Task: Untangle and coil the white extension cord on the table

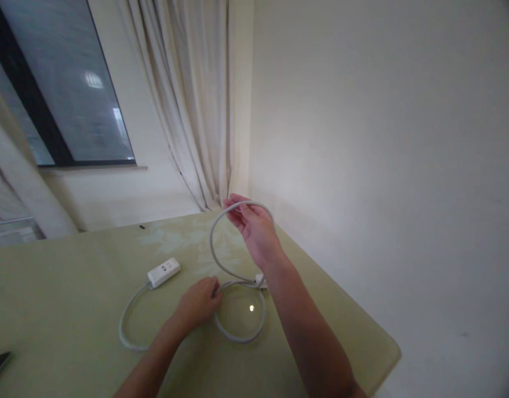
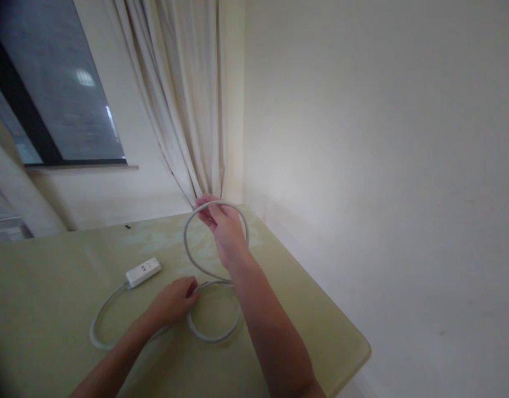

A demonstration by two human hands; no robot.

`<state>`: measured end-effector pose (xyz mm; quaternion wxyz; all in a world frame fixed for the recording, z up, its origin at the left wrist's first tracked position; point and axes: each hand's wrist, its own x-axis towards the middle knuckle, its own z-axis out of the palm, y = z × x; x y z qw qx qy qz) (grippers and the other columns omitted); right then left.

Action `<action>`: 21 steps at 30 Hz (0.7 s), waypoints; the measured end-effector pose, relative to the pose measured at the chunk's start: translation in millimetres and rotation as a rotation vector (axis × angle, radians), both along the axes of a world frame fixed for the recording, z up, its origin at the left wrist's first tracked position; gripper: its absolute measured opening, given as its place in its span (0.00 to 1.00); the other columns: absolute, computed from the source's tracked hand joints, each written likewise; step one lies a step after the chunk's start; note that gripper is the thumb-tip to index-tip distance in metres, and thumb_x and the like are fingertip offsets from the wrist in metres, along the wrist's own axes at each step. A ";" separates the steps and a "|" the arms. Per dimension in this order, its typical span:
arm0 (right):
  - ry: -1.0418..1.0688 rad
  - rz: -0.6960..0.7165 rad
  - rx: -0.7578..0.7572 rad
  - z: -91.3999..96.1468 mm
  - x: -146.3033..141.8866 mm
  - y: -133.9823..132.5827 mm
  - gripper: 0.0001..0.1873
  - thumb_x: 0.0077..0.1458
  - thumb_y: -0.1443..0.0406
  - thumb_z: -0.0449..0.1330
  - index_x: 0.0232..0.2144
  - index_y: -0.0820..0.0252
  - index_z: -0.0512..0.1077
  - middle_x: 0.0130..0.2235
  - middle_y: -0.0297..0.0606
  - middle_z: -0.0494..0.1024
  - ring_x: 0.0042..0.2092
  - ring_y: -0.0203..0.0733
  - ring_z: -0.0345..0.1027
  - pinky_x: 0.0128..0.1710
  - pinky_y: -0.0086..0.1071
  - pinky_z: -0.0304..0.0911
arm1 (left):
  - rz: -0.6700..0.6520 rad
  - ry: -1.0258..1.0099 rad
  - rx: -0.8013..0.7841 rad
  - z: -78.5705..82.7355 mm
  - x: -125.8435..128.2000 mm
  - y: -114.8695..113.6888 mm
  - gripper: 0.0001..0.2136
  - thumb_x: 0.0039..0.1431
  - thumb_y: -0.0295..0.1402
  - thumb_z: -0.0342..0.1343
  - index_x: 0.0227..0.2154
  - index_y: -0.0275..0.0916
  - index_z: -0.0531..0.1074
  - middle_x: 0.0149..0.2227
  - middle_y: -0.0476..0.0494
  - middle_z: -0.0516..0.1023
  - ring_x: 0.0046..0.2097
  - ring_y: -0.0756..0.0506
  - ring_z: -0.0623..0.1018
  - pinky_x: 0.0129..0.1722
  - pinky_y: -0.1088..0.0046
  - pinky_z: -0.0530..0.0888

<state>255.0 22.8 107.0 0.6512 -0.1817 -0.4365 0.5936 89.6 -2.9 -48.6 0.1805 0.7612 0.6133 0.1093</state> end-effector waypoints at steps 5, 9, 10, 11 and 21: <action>0.071 -0.109 -0.102 -0.7 10.2 10.4 0.11 0.59 0.60 0.64 0.43 0.57 0.77 0.47 0.41 0.84 0.52 0.43 0.76 0.52 0.39 0.71 | 0.053 -0.399 -0.056 27.8 -27.5 1.5 0.15 0.63 0.47 0.49 0.35 0.41 0.72 0.33 0.43 0.79 0.35 0.43 0.79 0.34 0.69 0.71; 0.060 -0.117 -0.157 -3.3 14.2 14.6 0.12 0.56 0.59 0.66 0.41 0.57 0.75 0.48 0.41 0.83 0.52 0.44 0.76 0.50 0.38 0.72 | 0.171 -0.700 -0.039 54.6 -37.3 -3.0 0.22 0.56 0.56 0.54 0.38 0.40 0.72 0.26 0.48 0.76 0.29 0.45 0.76 0.25 0.72 0.68; 0.024 -0.108 -0.166 -4.1 14.5 15.4 0.12 0.54 0.59 0.68 0.39 0.57 0.75 0.47 0.41 0.83 0.52 0.44 0.76 0.50 0.38 0.72 | 0.192 -0.732 -0.009 60.4 -38.4 -3.7 0.23 0.55 0.57 0.55 0.37 0.40 0.71 0.26 0.48 0.76 0.28 0.45 0.75 0.24 0.73 0.68; -0.016 -0.096 -0.172 -5.2 14.6 16.4 0.13 0.53 0.58 0.69 0.37 0.57 0.75 0.48 0.42 0.83 0.52 0.45 0.76 0.50 0.38 0.72 | 0.214 -0.761 0.026 65.9 -39.1 -4.2 0.24 0.54 0.58 0.55 0.37 0.40 0.71 0.25 0.48 0.76 0.28 0.46 0.75 0.24 0.73 0.67; -0.860 -0.008 0.233 -21.3 4.8 15.7 0.17 0.61 0.51 0.64 0.40 0.58 0.81 0.44 0.43 0.84 0.49 0.46 0.77 0.52 0.39 0.67 | 0.298 -1.054 0.360 112.5 -37.6 -20.7 0.25 0.57 0.59 0.57 0.42 0.42 0.63 0.34 0.48 0.78 0.25 0.48 0.78 0.17 0.76 0.66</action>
